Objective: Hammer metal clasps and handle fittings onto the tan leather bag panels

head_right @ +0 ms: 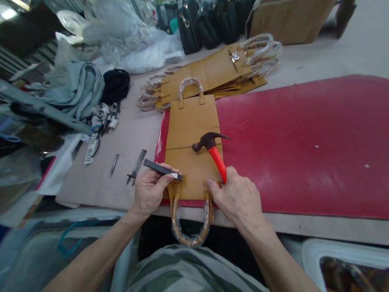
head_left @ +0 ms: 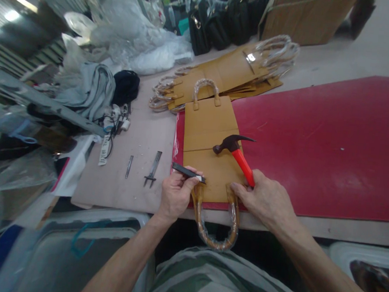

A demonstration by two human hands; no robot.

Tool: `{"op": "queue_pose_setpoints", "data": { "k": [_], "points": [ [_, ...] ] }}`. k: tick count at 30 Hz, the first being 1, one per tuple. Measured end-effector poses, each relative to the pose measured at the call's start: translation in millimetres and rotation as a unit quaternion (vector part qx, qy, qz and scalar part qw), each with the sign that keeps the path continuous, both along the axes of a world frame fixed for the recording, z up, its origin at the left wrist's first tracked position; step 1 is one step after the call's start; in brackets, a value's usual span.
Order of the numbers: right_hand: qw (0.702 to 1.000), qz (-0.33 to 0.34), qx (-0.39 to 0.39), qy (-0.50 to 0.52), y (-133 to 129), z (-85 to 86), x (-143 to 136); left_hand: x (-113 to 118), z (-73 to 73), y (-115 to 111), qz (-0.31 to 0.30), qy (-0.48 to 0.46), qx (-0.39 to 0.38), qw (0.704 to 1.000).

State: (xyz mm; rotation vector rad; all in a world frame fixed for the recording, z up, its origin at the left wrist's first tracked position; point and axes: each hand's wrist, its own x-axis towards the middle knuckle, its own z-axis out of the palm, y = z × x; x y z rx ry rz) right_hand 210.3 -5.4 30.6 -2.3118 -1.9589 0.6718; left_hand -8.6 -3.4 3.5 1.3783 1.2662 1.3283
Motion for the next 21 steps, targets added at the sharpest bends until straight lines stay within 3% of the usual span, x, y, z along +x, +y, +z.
{"op": "queue_pose_setpoints", "data": {
  "k": [10, 21],
  "points": [
    [1.0, -0.008, -0.009, 0.012, -1.3, 3.1, 0.0, 13.0, -6.3, -7.2, -0.06, 0.098, 0.06, 0.992],
    [1.0, -0.006, -0.009, 0.011, -1.4, 2.2, 0.8, 15.7, -6.9, -5.5, -0.068, 0.128, 0.082, 0.986]
  ]
}}
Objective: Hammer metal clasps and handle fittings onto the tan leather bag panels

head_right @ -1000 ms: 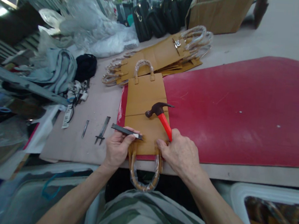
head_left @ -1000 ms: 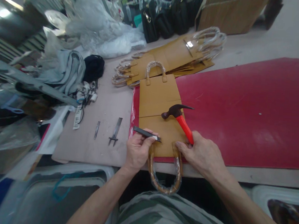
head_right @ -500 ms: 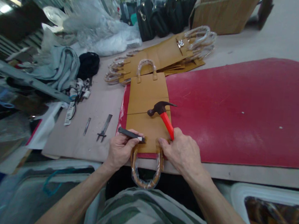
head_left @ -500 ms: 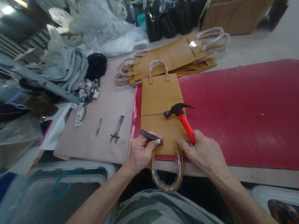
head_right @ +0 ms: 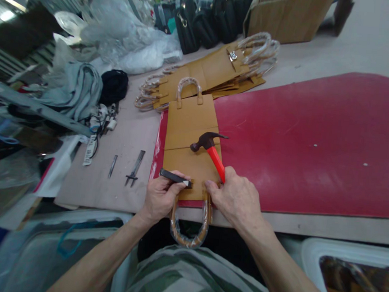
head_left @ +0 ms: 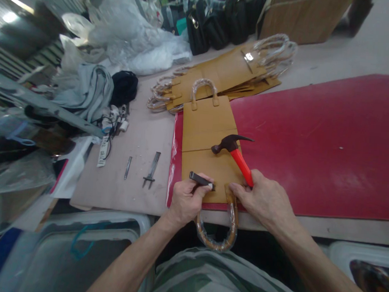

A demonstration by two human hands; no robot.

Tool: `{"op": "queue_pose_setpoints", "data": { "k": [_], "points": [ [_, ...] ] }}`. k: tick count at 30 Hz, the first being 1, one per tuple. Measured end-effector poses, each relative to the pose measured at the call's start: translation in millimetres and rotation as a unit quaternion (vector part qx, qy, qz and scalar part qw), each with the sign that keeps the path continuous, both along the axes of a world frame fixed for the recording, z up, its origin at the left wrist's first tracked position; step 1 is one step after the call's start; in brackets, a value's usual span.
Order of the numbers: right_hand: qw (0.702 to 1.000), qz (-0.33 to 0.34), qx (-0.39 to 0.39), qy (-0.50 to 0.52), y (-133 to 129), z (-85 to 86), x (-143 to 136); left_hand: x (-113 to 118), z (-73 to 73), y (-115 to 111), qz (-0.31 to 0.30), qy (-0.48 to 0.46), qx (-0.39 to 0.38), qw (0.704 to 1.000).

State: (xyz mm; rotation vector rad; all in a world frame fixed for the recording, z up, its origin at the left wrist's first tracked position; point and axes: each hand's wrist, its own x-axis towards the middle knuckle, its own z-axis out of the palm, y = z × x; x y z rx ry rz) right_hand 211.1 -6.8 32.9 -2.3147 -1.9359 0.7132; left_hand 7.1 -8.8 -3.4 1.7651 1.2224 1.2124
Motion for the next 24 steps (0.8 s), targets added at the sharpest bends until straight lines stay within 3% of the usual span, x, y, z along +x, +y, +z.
{"op": "queue_pose_setpoints", "data": {
  "k": [6, 14, 24],
  "points": [
    [1.0, 0.004, 0.013, -0.003, -0.2, -1.6, 0.1, 0.8, 0.2, -0.3, -0.008, 0.027, 0.016, 0.999],
    [1.0, 0.005, 0.012, -0.004, 0.0, -4.1, 0.7, 0.0, -12.7, -2.2, -0.014, 0.076, 0.117, 0.99],
    [0.999, -0.001, 0.034, 0.024, -0.9, -8.5, 3.6, 3.5, -8.1, 0.6, -0.036, 0.131, 0.146, 0.98]
  ]
}}
